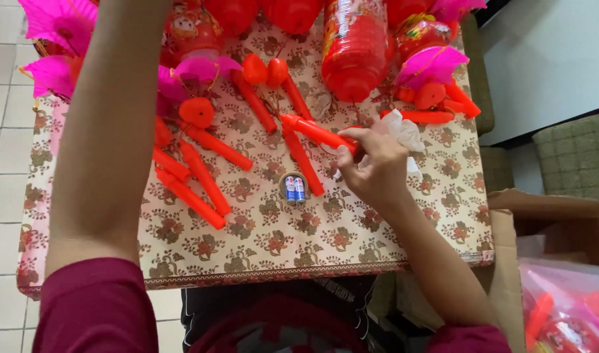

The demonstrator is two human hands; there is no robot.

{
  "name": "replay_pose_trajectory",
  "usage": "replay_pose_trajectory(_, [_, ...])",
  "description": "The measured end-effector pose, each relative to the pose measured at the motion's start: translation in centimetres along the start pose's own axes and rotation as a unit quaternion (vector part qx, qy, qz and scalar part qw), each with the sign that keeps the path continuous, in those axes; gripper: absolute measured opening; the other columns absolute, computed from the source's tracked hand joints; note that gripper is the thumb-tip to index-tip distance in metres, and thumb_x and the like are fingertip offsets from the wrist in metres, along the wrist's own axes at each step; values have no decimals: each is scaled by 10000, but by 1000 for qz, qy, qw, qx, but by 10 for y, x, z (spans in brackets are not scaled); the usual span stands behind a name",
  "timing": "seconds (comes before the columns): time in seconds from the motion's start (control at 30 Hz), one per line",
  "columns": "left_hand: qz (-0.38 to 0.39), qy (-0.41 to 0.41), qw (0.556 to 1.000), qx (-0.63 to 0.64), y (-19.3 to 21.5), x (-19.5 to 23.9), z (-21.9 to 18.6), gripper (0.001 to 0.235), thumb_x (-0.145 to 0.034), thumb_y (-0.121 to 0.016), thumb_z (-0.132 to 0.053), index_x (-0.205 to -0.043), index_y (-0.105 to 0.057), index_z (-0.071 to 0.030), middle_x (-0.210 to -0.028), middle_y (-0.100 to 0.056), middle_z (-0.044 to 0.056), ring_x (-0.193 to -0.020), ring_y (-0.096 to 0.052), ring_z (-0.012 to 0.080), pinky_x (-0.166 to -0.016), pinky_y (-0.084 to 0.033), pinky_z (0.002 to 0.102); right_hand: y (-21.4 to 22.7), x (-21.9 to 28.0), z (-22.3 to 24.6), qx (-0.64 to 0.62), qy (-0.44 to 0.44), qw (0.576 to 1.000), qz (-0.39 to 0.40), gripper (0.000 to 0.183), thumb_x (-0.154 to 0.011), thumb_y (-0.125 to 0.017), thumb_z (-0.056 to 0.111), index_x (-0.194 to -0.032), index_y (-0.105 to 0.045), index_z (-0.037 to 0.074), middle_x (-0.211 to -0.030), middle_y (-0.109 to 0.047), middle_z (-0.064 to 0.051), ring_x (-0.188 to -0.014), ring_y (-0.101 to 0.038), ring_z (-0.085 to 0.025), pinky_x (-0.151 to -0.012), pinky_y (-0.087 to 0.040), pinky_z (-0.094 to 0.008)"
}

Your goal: Assembling decorative lanterns by attaching sticks, inserting components, wrapping them in tissue paper, and packing them into plastic bags and a cardboard box.

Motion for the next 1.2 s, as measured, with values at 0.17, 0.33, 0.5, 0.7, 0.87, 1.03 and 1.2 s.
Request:
replay_pose_trajectory(0.17, [-80, 14, 996, -26, -22, 1, 3, 500, -980, -637, -386, -1344, -593, -46, -1131, -655, 185, -904, -624, 334, -679, -515, 478, -5, 1, 1, 70, -22, 995, 73, 191, -875, -731, 322, -1048, -770, 253, -572, -610, -1, -578, -649, -263, -680, -562, -394])
replay_pose_trajectory(0.33, [-172, 40, 983, -59, -23, 1, 18, 658, -1014, -682, -583, -1386, -575, -51, -1202, -654, 206, -1017, -637, 359, -805, -534, 503, -1, -3, 9, 74, -34, 990, 117, 157, -896, -708, 323, -1022, -762, 247, -571, -631, -10, -577, -677, -248, -650, -556, -383])
replay_pose_trajectory(0.5, [-271, 59, 955, -109, 20, -5, 39, 799, -1042, -716, -741, -1420, -561, -54, -1259, -653, 223, -1106, -648, 379, -907, -549, 523, 3, -21, 25, 67, -41, 974, 210, 261, -973, -567, 219, -1111, -727, 66, -547, -562, 35, -388, -406, -61, -303, -337, -229])
replay_pose_trajectory(0.7, [-288, -52, 955, -48, 36, 40, 2, 864, -875, -834, -664, -1528, -457, -241, -1399, -494, 148, -1187, -546, 288, -632, -637, 282, 8, -27, 21, 78, -122, 957, 250, 210, -967, -631, 187, -1112, -749, 92, -566, -649, 9, -386, -499, -55, -322, -405, -188])
replay_pose_trajectory(0.87, [-308, -291, 905, 41, 45, 80, -28, 799, -946, -882, -580, -1503, -481, -171, -1514, -439, 245, -1316, -562, 362, -862, -745, 461, 38, -66, 57, -297, -429, 847, 105, 380, -894, -502, 183, -1252, -499, 54, -931, -603, -78, -779, -667, -245, -646, -648, -334])
replay_pose_trajectory(1.03, [-311, -378, 872, 16, 57, 106, -64, 688, -1112, -815, -370, -1591, -330, -278, -1547, -424, 221, -1351, -585, 344, -954, -740, 436, 47, -39, 14, -592, -204, 777, 67, 1373, -722, -741, 811, -1627, 99, 211, -1528, -428, -317, -1058, -691, -417, -763, -664, -563])
replay_pose_trajectory(1.2, [-256, -432, 863, 54, 40, 118, -83, 978, -1077, -956, -36, -1624, -203, -338, -1646, -302, 182, -1524, -373, 362, -1279, -404, 512, 58, -44, 1, -568, -175, 802, 57, 1281, -746, -762, 656, -1618, 49, 185, -1525, -435, -293, -1136, -650, -420, -848, -631, -562])
Point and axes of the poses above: each hand's wrist, its own x-axis away from the middle knuckle, its own y-axis out of the back of the hand, z = x × y, the point moved 4 cm from there along -x, towards the middle knuckle
